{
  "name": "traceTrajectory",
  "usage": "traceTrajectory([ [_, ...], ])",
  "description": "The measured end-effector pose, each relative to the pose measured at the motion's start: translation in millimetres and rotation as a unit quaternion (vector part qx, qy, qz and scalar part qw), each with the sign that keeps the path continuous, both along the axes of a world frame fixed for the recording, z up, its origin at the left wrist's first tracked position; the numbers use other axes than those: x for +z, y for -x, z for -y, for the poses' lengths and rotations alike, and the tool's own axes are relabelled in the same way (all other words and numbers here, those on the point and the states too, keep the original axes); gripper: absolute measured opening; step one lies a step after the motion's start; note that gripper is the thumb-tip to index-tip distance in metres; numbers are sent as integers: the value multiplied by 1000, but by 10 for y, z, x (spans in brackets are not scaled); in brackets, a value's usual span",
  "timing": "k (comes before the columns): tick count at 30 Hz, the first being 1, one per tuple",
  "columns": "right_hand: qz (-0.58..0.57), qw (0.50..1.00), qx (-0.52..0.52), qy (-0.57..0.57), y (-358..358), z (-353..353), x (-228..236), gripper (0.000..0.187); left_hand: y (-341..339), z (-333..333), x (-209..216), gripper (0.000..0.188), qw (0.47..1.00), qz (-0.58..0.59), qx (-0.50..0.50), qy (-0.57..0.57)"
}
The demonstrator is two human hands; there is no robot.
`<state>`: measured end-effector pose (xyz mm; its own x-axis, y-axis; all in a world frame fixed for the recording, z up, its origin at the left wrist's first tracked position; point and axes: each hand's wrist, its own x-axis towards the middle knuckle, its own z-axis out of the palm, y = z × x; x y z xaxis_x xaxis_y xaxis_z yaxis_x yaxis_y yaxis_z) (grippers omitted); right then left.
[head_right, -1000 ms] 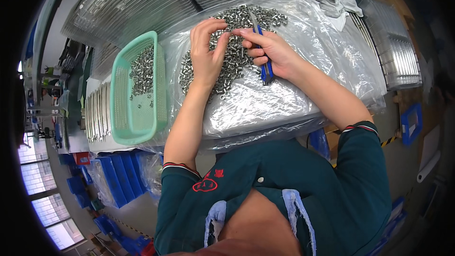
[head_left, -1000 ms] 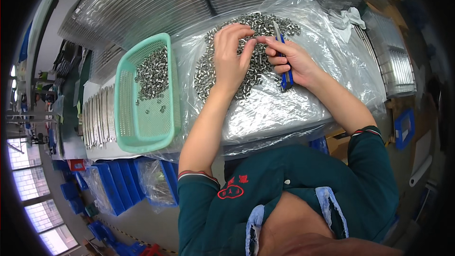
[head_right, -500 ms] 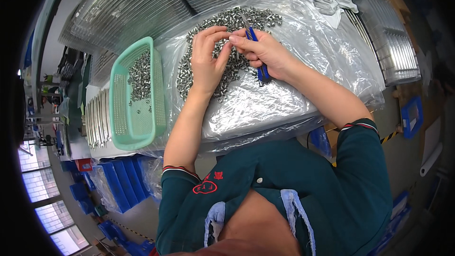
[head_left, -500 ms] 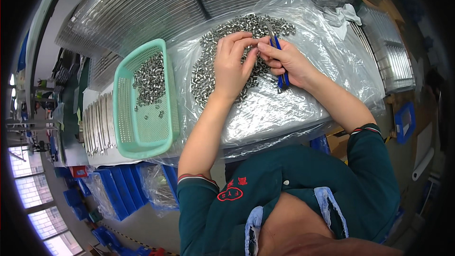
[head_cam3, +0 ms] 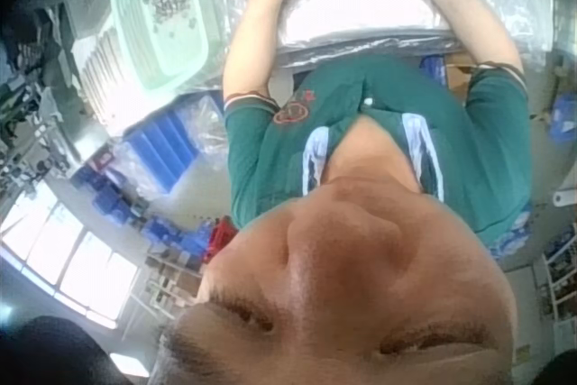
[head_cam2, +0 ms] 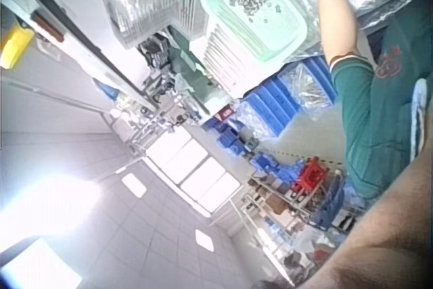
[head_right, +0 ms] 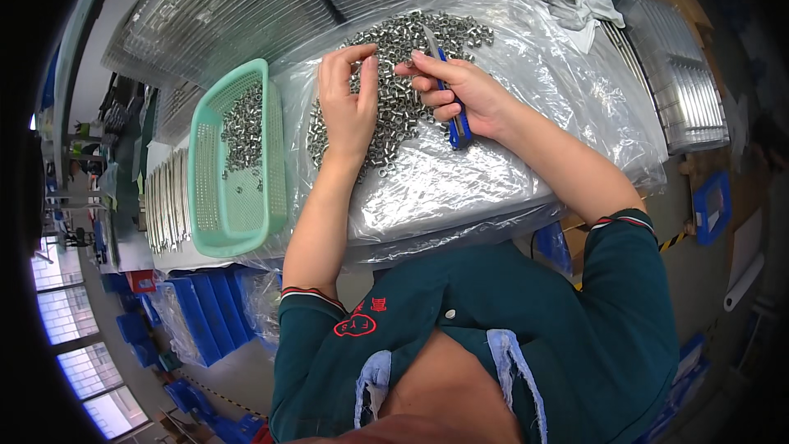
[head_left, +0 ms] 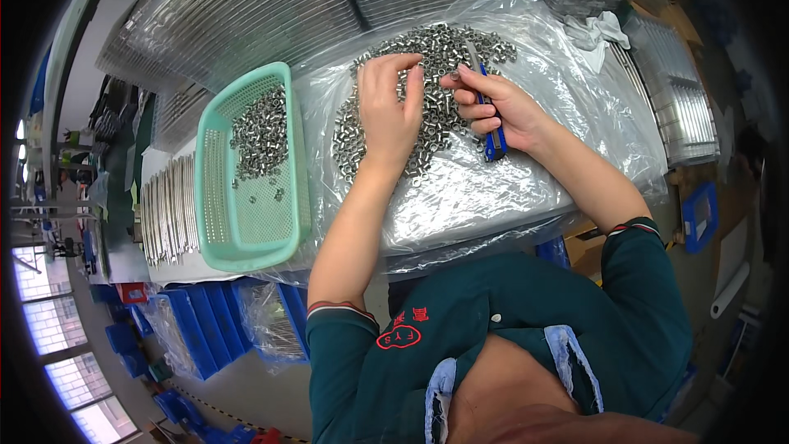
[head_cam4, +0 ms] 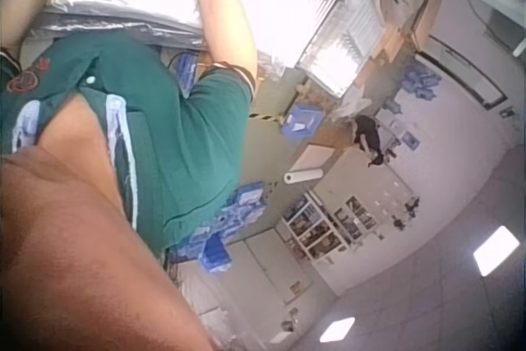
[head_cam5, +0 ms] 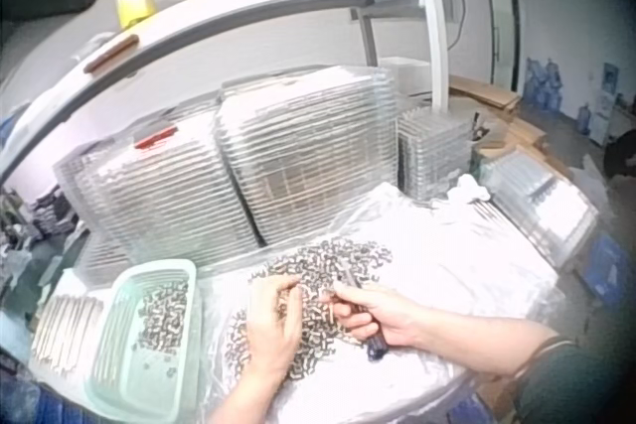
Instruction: The person picks up small metal parts from a pile one by one, trims them using a utility knife, and places the parts into a plastic basket.
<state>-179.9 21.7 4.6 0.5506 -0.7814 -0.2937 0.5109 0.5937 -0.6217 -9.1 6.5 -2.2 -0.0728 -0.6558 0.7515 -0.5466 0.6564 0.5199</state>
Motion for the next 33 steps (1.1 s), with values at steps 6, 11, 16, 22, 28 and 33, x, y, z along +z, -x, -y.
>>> traceTrajectory([
  [6,-9,1000,-27,5,0,-3,-18,21,72,-68,49,21,996,40,-85,4],
  [11,0,1000,-28,-4,1,-10,-19,17,81,-63,37,15,995,42,-90,-4],
  [16,-1,1000,-24,-6,-3,-13,-14,15,75,-52,28,12,997,24,-78,4],
  [22,2,1000,-23,-6,7,-11,-31,12,82,-74,45,13,997,28,-75,-16],
  [28,-4,999,-31,-1,-15,-26,-9,11,79,-69,41,17,997,27,-78,-8],
  [33,0,999,-31,6,-8,-21,-7,13,86,-78,45,17,994,23,-102,-9],
])
